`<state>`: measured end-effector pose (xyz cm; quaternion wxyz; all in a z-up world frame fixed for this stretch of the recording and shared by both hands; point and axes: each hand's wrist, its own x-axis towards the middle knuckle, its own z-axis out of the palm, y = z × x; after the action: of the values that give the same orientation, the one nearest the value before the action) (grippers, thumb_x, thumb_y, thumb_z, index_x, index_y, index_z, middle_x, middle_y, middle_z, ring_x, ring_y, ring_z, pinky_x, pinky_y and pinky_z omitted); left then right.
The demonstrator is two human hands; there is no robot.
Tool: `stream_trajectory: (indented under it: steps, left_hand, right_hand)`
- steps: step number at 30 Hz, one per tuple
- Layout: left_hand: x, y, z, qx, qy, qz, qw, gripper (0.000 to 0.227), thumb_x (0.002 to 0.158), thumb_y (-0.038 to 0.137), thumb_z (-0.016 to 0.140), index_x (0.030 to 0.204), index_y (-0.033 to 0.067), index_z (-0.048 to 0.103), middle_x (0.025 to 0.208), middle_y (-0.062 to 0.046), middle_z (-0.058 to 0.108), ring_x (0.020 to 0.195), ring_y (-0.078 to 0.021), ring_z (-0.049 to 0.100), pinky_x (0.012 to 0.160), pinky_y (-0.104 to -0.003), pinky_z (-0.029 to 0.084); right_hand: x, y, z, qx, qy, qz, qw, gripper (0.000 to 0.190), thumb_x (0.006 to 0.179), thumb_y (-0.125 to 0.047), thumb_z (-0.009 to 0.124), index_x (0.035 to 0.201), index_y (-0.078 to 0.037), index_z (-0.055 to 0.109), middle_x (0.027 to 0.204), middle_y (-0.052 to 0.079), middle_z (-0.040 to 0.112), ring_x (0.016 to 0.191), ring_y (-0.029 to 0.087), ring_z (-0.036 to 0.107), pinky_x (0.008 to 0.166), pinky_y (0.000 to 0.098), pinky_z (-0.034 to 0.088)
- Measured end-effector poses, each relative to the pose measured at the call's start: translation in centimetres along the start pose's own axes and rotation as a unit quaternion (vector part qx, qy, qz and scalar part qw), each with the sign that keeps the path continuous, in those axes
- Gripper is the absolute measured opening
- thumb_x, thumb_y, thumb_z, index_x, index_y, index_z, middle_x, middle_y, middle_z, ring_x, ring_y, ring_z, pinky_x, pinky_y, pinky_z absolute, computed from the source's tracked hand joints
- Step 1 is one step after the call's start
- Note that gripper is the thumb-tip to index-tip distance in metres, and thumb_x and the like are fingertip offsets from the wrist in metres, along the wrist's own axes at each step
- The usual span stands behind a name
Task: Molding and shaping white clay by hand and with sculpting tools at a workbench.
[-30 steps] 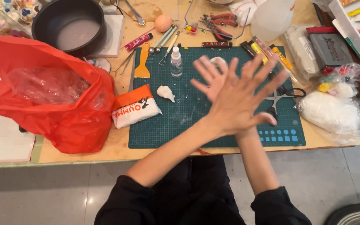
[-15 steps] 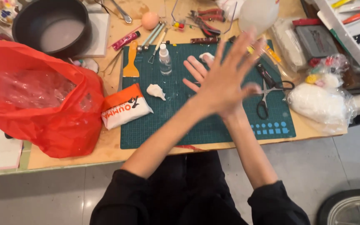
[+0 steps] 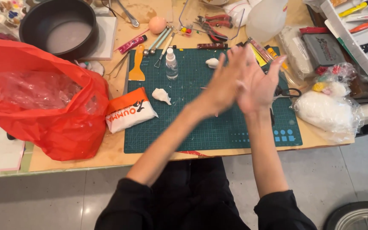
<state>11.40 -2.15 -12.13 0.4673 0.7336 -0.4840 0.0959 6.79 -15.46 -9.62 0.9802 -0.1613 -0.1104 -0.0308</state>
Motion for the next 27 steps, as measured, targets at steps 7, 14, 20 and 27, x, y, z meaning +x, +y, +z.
stream_trajectory:
  steps: [7, 14, 20, 27]
  left_hand:
    - [3.5, 0.2, 0.6, 0.185, 0.082, -0.026, 0.979, 0.09, 0.102, 0.078, 0.024, 0.171, 0.0225, 0.015, 0.175, -0.011, 0.012, 0.165, -0.0302, 0.009, 0.139, -0.058, 0.001]
    - [3.7, 11.1, -4.0, 0.399, -0.171, -0.016, 0.901, 0.098, 0.091, 0.088, 0.025, 0.166, 0.0268, 0.015, 0.174, -0.006, 0.013, 0.163, -0.0271, 0.011, 0.131, -0.054, 0.004]
    - [4.1, 1.6, -1.1, 0.394, -0.046, -0.053, 0.917, 0.087, 0.106, 0.079, 0.027, 0.172, 0.0226, 0.018, 0.179, -0.011, 0.015, 0.166, -0.0325, 0.011, 0.134, -0.057, 0.006]
    - [6.4, 11.0, -3.1, 0.365, -0.1, 0.013, 0.926, 0.093, 0.094, 0.083, 0.028, 0.166, 0.0254, 0.021, 0.175, -0.008, 0.018, 0.163, -0.0252, 0.014, 0.132, -0.057, 0.007]
  right_hand:
    - [-2.3, 6.0, 0.6, -0.269, 0.034, 0.032, 0.962, 0.08, 0.104, -0.062, 0.048, 0.165, -0.014, 0.028, 0.162, 0.017, 0.041, 0.152, 0.038, 0.035, 0.119, 0.0549, 0.037]
    - [2.2, 5.7, -4.5, 0.102, -0.027, 0.09, 0.99, 0.079, 0.101, -0.064, 0.035, 0.155, -0.006, 0.027, 0.173, 0.023, 0.024, 0.16, 0.041, 0.028, 0.126, 0.0694, 0.019]
    - [1.3, 2.0, 1.5, -0.168, -0.053, 0.041, 0.983, 0.085, 0.102, -0.067, 0.034, 0.164, -0.009, 0.026, 0.174, 0.019, 0.02, 0.163, 0.042, 0.017, 0.133, 0.0638, 0.013]
    - [2.0, 8.5, -1.8, 0.162, -0.015, 0.189, 0.968, 0.086, 0.107, -0.062, 0.03, 0.163, 0.003, 0.021, 0.173, 0.026, 0.02, 0.161, 0.041, 0.019, 0.127, 0.0671, 0.015]
